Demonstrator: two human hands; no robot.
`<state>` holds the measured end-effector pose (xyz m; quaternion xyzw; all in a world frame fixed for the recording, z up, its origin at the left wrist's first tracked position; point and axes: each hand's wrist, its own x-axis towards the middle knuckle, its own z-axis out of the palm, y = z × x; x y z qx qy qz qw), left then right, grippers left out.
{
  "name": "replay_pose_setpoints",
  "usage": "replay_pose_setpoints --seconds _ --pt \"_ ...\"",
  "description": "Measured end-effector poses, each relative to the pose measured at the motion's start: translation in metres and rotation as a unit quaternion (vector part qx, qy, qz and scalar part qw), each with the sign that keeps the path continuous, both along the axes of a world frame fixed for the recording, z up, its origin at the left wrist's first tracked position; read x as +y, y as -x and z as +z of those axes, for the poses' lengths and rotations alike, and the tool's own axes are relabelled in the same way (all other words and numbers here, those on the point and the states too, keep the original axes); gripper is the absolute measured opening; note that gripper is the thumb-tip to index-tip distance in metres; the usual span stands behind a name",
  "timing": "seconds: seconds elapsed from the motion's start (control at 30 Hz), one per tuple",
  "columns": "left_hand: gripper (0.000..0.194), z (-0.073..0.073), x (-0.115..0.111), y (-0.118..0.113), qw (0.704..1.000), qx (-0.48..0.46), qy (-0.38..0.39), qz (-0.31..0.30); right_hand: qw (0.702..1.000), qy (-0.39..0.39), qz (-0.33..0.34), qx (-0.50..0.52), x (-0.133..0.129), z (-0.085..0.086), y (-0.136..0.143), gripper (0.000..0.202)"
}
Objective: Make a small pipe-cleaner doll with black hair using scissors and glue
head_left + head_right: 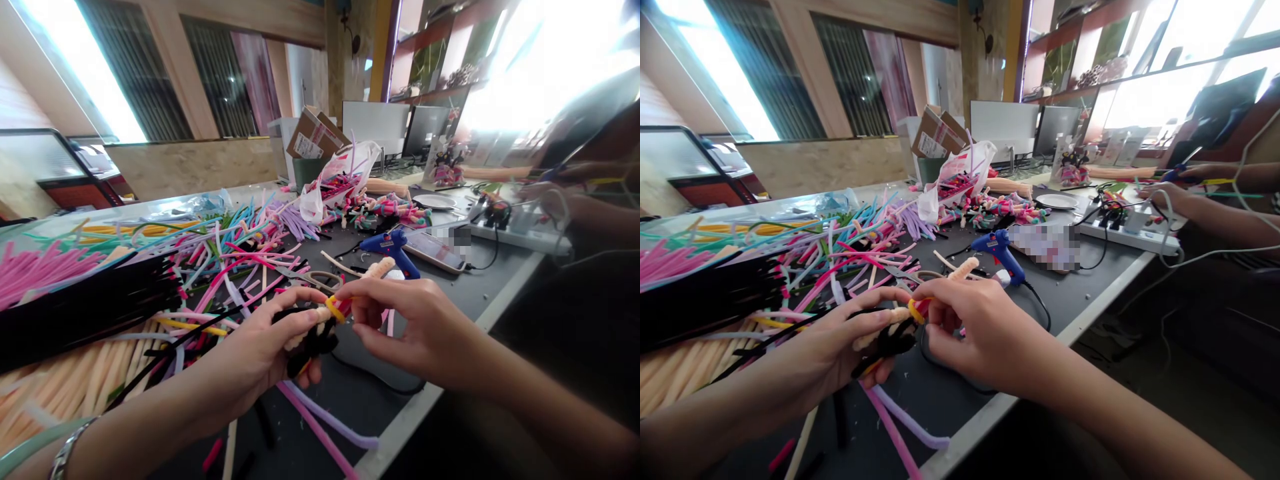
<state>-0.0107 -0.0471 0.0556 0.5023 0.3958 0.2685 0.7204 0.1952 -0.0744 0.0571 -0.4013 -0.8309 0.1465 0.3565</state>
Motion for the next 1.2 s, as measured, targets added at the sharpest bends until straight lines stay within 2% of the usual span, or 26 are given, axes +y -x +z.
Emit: replay_pose_setpoints --seconds 0.23,0.37,0.77,0.9,1.07,1.13,1.2 --pt "0.019 0.004 0.005 0.002 0.999 0.013 0.032 -0.021 0.999 0.038 0.005 0.002 -0.001 0.005 0.001 0.027" --pt "0.02 0.003 0.009 0.003 0.999 0.025 0.03 -0.024 0.997 0.079 -0.001 0.01 0.0 0.007 0.002 0.027" --pt "0.02 0.0 0.01 0.003 0.999 0.033 0.003 -0.023 0.99 0.138 -0.003 0.04 0.0 0.009 0.002 0.029" --pt "0.024 -0.001 0.008 0.002 0.999 0.034 -0.033 -0.015 0.978 0.188 0.007 0.088 0.0 0.008 0.002 0.033" --pt "0.029 -0.001 0.008 0.003 0.996 0.071 -0.058 -0.015 0.947 0.245 0.028 0.205 -0.001 0.007 -0.003 0.036" --pt "0.031 -0.004 0.01 0.004 0.994 0.078 -0.069 -0.011 0.944 0.229 0.019 0.235 -0.003 0.01 -0.006 0.027" --pt "0.033 -0.007 0.013 0.005 0.993 0.082 -0.083 -0.005 0.95 0.167 -0.02 0.264 -0.005 0.015 -0.01 0.015"
